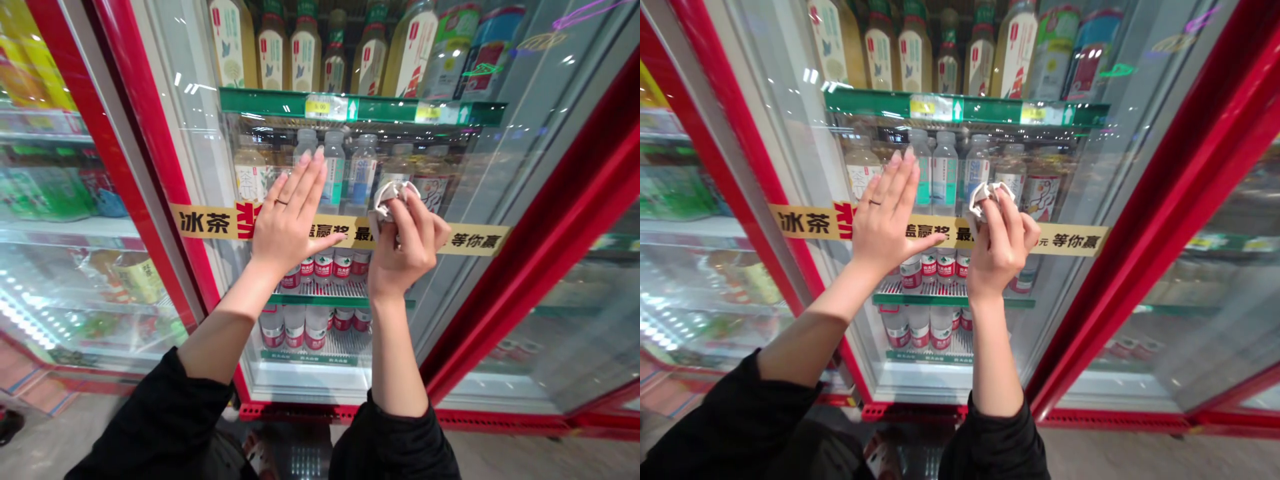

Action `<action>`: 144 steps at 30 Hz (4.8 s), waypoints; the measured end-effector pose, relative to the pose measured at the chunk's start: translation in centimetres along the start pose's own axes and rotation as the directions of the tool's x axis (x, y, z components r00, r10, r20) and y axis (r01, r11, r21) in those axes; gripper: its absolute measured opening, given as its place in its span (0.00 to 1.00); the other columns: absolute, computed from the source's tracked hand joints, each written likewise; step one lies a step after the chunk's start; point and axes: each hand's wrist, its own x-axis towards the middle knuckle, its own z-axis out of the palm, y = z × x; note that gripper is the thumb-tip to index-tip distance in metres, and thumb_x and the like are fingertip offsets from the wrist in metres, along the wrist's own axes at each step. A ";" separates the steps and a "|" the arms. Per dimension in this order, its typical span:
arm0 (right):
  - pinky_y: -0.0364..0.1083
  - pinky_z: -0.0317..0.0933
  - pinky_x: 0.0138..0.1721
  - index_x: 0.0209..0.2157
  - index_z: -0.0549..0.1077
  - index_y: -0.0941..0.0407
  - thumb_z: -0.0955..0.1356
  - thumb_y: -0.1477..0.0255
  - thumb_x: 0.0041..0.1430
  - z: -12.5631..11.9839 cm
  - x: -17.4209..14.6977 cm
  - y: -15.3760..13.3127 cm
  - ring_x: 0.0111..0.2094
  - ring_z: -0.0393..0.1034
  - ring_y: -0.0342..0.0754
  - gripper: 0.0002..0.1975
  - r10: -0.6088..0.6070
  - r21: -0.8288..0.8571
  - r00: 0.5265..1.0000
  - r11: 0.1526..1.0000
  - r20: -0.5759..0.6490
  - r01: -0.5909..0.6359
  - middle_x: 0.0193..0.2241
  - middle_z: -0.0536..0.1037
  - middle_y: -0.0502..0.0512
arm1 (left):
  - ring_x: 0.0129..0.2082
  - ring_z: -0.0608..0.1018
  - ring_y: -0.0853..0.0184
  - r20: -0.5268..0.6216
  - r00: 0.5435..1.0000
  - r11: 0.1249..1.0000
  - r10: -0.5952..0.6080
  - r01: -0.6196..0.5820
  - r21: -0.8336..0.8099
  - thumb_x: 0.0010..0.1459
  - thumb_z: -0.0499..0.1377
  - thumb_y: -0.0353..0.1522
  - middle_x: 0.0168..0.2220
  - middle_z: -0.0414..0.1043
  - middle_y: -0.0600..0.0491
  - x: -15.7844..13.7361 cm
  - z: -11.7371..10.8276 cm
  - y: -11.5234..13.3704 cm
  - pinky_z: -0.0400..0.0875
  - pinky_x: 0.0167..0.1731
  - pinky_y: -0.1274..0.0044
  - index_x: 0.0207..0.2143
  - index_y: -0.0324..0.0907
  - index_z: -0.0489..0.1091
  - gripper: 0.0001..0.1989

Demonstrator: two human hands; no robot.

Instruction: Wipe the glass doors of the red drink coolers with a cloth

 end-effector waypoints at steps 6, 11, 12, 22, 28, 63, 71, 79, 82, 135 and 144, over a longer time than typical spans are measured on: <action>0.56 0.71 0.59 0.53 0.84 0.46 0.65 0.77 0.76 -0.3 -0.1 -2.8 0.54 0.74 0.54 0.18 -0.122 0.104 0.965 0.989 0.230 0.100 0.56 0.87 0.54 | 0.82 0.51 0.49 0.022 1.000 1.000 -0.012 0.011 0.021 0.69 0.62 0.51 0.83 0.44 0.49 0.0 -0.1 -0.1 0.47 0.82 0.57 0.83 0.46 0.27 0.57; 0.55 0.74 0.55 0.53 0.84 0.45 0.66 0.77 0.75 -1.1 0.4 -0.4 0.50 0.75 0.53 0.18 -0.131 0.041 0.985 0.991 0.115 0.127 0.53 0.88 0.53 | 0.82 0.54 0.49 -0.014 1.000 1.000 -0.004 0.005 0.019 0.69 0.62 0.54 0.82 0.47 0.45 0.0 0.0 -0.1 0.48 0.81 0.57 0.83 0.45 0.28 0.58; 0.56 0.74 0.54 0.54 0.83 0.44 0.66 0.77 0.76 -1.1 0.5 0.0 0.51 0.76 0.54 0.18 -0.110 0.008 0.990 0.994 0.086 0.110 0.53 0.87 0.54 | 0.82 0.54 0.49 -0.014 1.000 1.000 -0.005 0.005 0.020 0.69 0.61 0.54 0.82 0.47 0.45 0.0 0.0 -0.1 0.48 0.81 0.57 0.83 0.46 0.28 0.57; 0.57 0.74 0.57 0.50 0.84 0.46 0.65 0.79 0.74 -1.2 0.6 -1.8 0.53 0.74 0.54 0.18 -0.129 0.035 0.955 0.992 0.267 0.124 0.55 0.87 0.53 | 0.82 0.50 0.48 0.022 1.000 1.000 -0.013 0.012 0.016 0.68 0.62 0.54 0.83 0.45 0.46 -0.2 -0.1 -0.3 0.45 0.82 0.52 0.83 0.48 0.27 0.58; 0.55 0.74 0.53 0.52 0.82 0.45 0.64 0.82 0.72 -1.4 0.4 0.2 0.50 0.76 0.53 0.22 -0.118 0.021 0.992 0.993 0.047 0.117 0.53 0.88 0.52 | 0.82 0.53 0.47 -0.021 1.000 1.000 -0.004 0.004 0.026 0.69 0.59 0.57 0.82 0.48 0.44 -0.2 0.2 -0.4 0.47 0.81 0.52 0.83 0.46 0.30 0.57; 0.64 0.69 0.72 0.68 0.75 0.45 0.59 0.79 0.76 -0.7 0.0 0.8 0.71 0.71 0.57 0.29 -0.084 0.036 0.987 0.996 0.139 0.079 0.64 0.81 0.57 | 0.82 0.52 0.48 -0.043 0.999 0.999 0.020 -0.018 0.028 0.71 0.55 0.57 0.82 0.47 0.46 -0.6 0.5 -0.7 0.46 0.81 0.51 0.83 0.45 0.30 0.53; 0.63 0.73 0.70 0.67 0.76 0.48 0.63 0.80 0.73 -1.0 -1.9 -0.4 0.71 0.71 0.57 0.27 -0.217 0.077 0.954 0.976 0.207 0.205 0.61 0.84 0.56 | 0.83 0.49 0.50 -0.023 1.000 1.000 0.008 -0.008 -0.013 0.71 0.55 0.56 0.83 0.44 0.51 -0.7 0.5 -0.8 0.44 0.82 0.52 0.83 0.48 0.31 0.52; 0.70 0.64 0.74 0.73 0.69 0.43 0.57 0.81 0.75 -1.4 -1.1 1.2 0.77 0.60 0.59 0.33 -0.082 0.004 0.965 0.996 0.250 0.084 0.67 0.78 0.55 | 0.83 0.45 0.49 0.015 1.000 0.999 -0.003 0.003 -0.045 0.70 0.56 0.57 0.83 0.42 0.49 -0.5 0.3 -0.7 0.40 0.82 0.51 0.83 0.46 0.32 0.53; 0.67 0.63 0.76 0.72 0.69 0.46 0.57 0.80 0.76 -1.2 -0.9 -0.7 0.79 0.57 0.56 0.31 -0.106 0.072 0.924 0.994 0.368 0.086 0.69 0.77 0.55 | 0.83 0.45 0.49 0.042 0.999 0.999 -0.028 0.029 -0.033 0.70 0.56 0.57 0.83 0.43 0.49 -0.4 0.2 -0.7 0.41 0.82 0.52 0.83 0.47 0.32 0.53; 0.70 0.61 0.75 0.68 0.73 0.38 0.60 0.78 0.77 -3.1 -0.8 5.4 0.75 0.64 0.58 0.28 -0.130 0.041 0.953 0.992 0.275 0.123 0.64 0.82 0.49 | 0.82 0.52 0.54 0.055 0.988 0.989 0.145 -0.145 -0.005 0.73 0.56 0.48 0.83 0.45 0.47 2.3 2.7 4.0 0.40 0.82 0.63 0.82 0.44 0.25 0.52; 0.69 0.58 0.77 0.72 0.69 0.40 0.59 0.77 0.77 -3.3 0.7 3.4 0.79 0.55 0.56 0.30 -0.150 0.063 0.885 0.989 0.441 0.137 0.71 0.75 0.49 | 0.82 0.51 0.52 0.053 0.991 0.992 0.119 -0.117 -0.040 0.71 0.55 0.43 0.83 0.44 0.50 2.3 2.9 4.1 0.42 0.81 0.61 0.82 0.47 0.26 0.50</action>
